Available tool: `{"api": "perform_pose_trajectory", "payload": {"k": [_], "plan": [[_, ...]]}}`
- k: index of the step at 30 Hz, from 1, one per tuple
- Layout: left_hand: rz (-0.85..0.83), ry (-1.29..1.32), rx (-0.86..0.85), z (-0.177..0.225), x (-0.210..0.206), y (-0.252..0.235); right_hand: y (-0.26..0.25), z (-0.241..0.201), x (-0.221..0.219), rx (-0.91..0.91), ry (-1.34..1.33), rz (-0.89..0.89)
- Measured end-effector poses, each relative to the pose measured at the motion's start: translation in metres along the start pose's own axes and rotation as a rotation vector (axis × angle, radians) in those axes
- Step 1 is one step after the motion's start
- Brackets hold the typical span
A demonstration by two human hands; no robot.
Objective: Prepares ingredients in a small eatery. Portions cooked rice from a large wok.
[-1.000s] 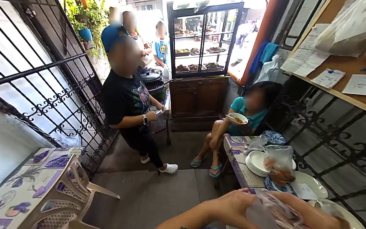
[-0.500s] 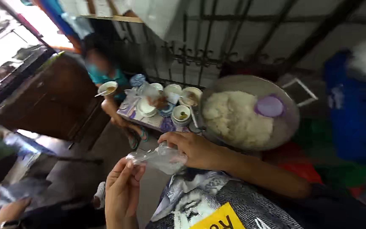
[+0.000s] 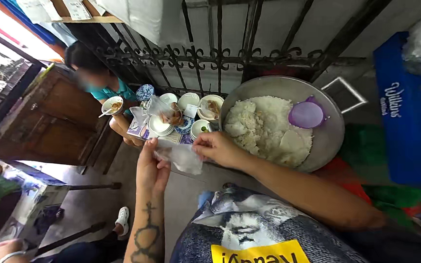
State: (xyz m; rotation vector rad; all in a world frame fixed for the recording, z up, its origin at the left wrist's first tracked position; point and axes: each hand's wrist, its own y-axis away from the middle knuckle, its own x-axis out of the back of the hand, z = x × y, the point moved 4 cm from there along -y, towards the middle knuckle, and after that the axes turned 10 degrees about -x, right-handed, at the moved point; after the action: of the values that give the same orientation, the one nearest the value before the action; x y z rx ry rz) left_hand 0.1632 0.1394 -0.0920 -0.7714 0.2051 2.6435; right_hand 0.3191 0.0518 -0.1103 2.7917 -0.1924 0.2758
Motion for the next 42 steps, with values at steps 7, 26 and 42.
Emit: {"api": "perform_pose_trajectory", "payload": {"k": [7, 26, 42], "plan": [[-0.165, -0.288, 0.002, -0.003, -0.022, -0.085, -0.073, -0.04, 0.072, -0.002, 0.037, 0.213], [-1.113, -1.798, -0.016, -0.104, -0.024, -0.216, -0.114, -0.005, 0.092, -0.307, 0.444, 0.593], [-1.679, -1.393, -0.662, -0.166, -0.255, -0.106, 0.055, 0.119, 0.101, -1.257, 0.39, 0.469]]}}
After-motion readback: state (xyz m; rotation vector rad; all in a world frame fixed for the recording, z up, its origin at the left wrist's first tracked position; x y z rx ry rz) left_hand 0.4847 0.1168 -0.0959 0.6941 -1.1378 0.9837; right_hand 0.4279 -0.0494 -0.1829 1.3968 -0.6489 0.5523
